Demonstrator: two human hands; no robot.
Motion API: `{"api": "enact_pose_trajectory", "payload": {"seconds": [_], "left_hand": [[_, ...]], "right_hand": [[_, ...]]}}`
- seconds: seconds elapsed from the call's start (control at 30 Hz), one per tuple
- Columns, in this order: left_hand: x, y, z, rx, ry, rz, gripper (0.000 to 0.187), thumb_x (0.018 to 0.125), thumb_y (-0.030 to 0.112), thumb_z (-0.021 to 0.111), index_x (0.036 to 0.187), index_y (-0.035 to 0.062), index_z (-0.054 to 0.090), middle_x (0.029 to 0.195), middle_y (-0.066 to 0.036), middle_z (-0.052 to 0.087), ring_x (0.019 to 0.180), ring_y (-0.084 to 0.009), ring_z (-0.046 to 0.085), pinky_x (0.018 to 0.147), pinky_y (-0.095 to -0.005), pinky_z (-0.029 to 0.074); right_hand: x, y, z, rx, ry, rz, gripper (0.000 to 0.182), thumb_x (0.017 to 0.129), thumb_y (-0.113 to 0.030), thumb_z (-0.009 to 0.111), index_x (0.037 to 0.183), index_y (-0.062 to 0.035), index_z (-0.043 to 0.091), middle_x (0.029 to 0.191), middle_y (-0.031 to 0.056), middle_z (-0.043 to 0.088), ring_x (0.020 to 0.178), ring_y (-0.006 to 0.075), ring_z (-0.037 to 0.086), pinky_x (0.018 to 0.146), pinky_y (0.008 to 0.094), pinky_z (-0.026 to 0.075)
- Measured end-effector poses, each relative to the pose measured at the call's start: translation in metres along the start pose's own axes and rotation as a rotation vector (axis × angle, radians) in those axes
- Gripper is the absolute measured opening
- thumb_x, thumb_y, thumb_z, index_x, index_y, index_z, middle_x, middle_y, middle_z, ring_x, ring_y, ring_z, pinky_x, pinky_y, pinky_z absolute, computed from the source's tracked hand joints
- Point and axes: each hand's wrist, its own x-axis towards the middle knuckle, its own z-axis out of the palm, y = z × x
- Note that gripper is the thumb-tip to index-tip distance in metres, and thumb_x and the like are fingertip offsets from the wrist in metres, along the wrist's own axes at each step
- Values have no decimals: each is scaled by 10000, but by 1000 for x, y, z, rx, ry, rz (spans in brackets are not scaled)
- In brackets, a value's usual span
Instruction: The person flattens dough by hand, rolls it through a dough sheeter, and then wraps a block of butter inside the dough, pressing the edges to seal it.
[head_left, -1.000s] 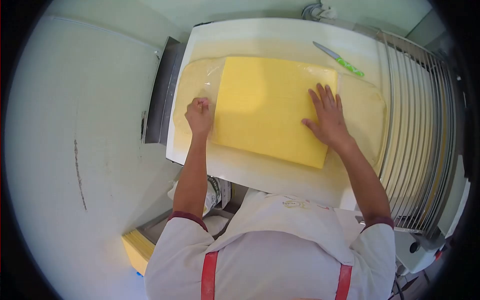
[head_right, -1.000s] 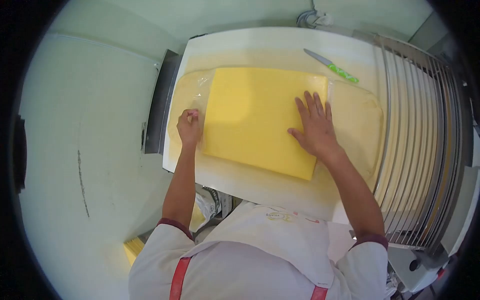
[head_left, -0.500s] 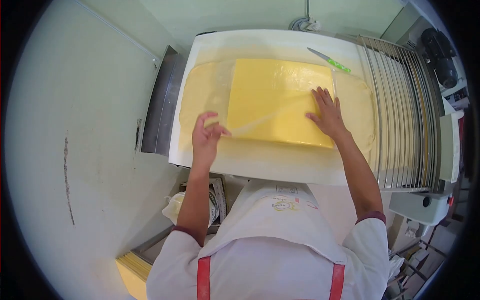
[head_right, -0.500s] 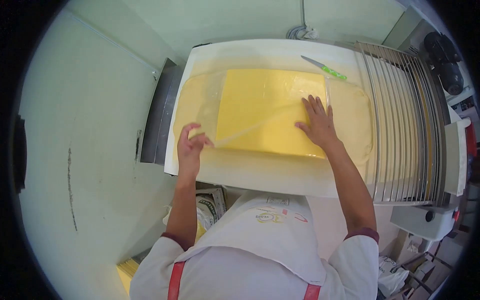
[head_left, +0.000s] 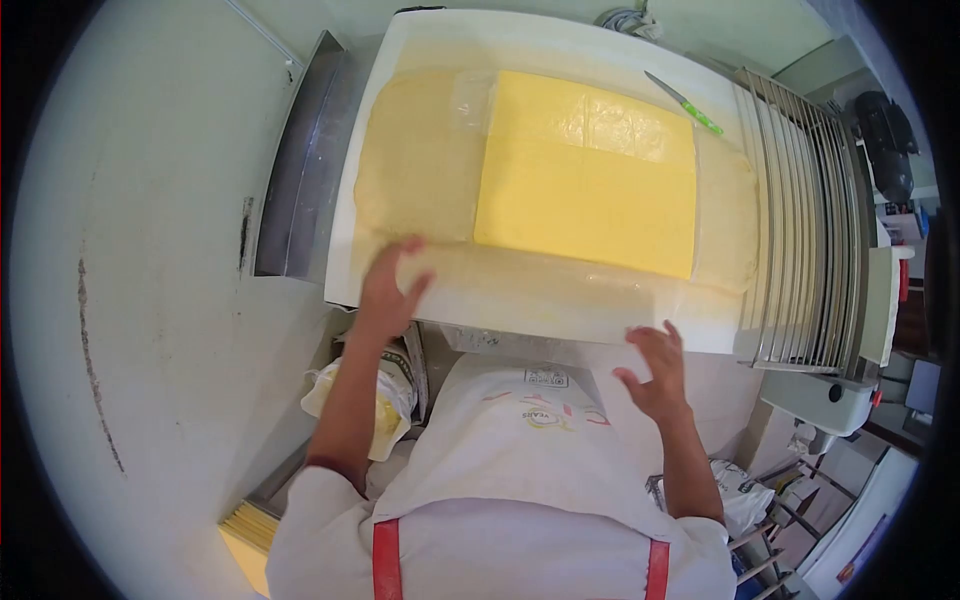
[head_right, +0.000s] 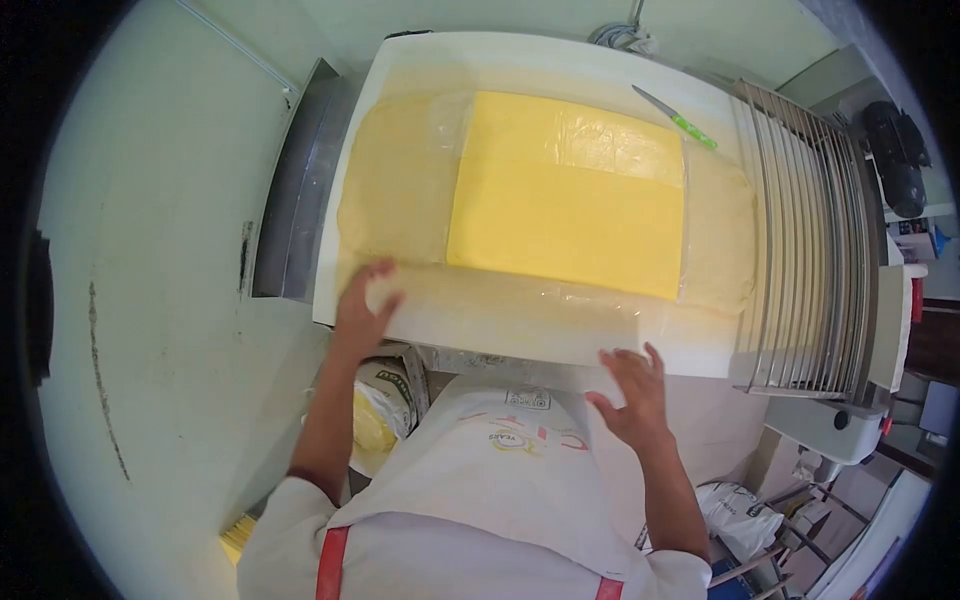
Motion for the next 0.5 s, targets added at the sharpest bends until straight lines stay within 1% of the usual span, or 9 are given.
{"api": "enact_pose_trajectory", "payload": {"seconds": [0.03, 0.07, 0.1, 0.17, 0.27, 0.37, 0.47, 0.5], "left_hand": [[29, -11, 1, 26, 66, 13, 477, 800, 59, 699, 1253, 56, 549, 1215, -146, 597, 1160, -325, 539, 1034, -419, 382], [65, -6, 2, 62, 120, 96, 495, 801, 67, 704, 1269, 72, 541, 1232, -155, 593, 1205, -332, 509, 1045, -430, 376], [103, 1, 5, 99, 175, 183, 513, 802, 75, 709, 1284, 88, 533, 1249, -164, 589, 1250, -340, 479, 1056, -441, 370], [163, -4, 24, 146, 215, 270, 443, 820, 104, 703, 1245, 134, 585, 1275, -132, 580, 1300, -317, 439, 1055, -458, 369], [231, -16, 34, 317, 150, 646, 262, 829, 134, 698, 1089, 139, 667, 1193, -70, 636, 1286, -295, 469, 1063, -474, 358], [281, 3, 21, 306, 69, 721, 86, 845, 107, 669, 929, 105, 690, 1072, -14, 685, 1238, -277, 526, 1079, -477, 331], [339, 10, 24, 178, 183, 746, 64, 848, 50, 633, 877, 91, 672, 950, -15, 707, 1080, -279, 625, 992, -442, 422], [366, 3, 31, -23, 180, 727, 112, 841, 30, 616, 921, 82, 674, 914, -56, 702, 899, -283, 667, 822, -380, 506]], "right_hand": [[4, 1, -9, 36, 64, 26, 453, 781, -199, 734, 1191, -63, 597, 1023, 115, 659, 1081, 301, 590, 1066, 547, 320], [14, 7, -18, 19, 149, 39, 418, 784, -181, 732, 1157, -37, 607, 1100, 144, 645, 1092, 324, 582, 1057, 535, 335], [29, 14, -28, -20, 196, 18, 390, 811, -141, 700, 1170, -26, 604, 1100, 149, 644, 1082, 346, 580, 1037, 523, 362], [67, 30, -39, -10, 214, 18, 376, 824, -124, 693, 1169, -5, 602, 1126, 157, 635, 1088, 355, 571, 1007, 487, 397], [136, 40, -46, 43, 208, 22, 423, 826, -132, 703, 1210, -6, 578, 1149, 163, 622, 1089, 355, 563, 987, 449, 413], [206, 59, -45, -2, 187, -27, 448, 812, -135, 723, 1215, -20, 564, 1156, 164, 611, 1076, 361, 559, 943, 440, 432], [269, 91, -36, -45, 2, 77, 426, 805, -107, 721, 1188, -29, 551, 1169, 165, 597, 1064, 360, 554, 911, 429, 436], [284, 101, -38, -58, -113, 100, 374, 803, -100, 716, 1138, -27, 568, 1123, 163, 613, 1028, 350, 570, 882, 420, 446]]}}
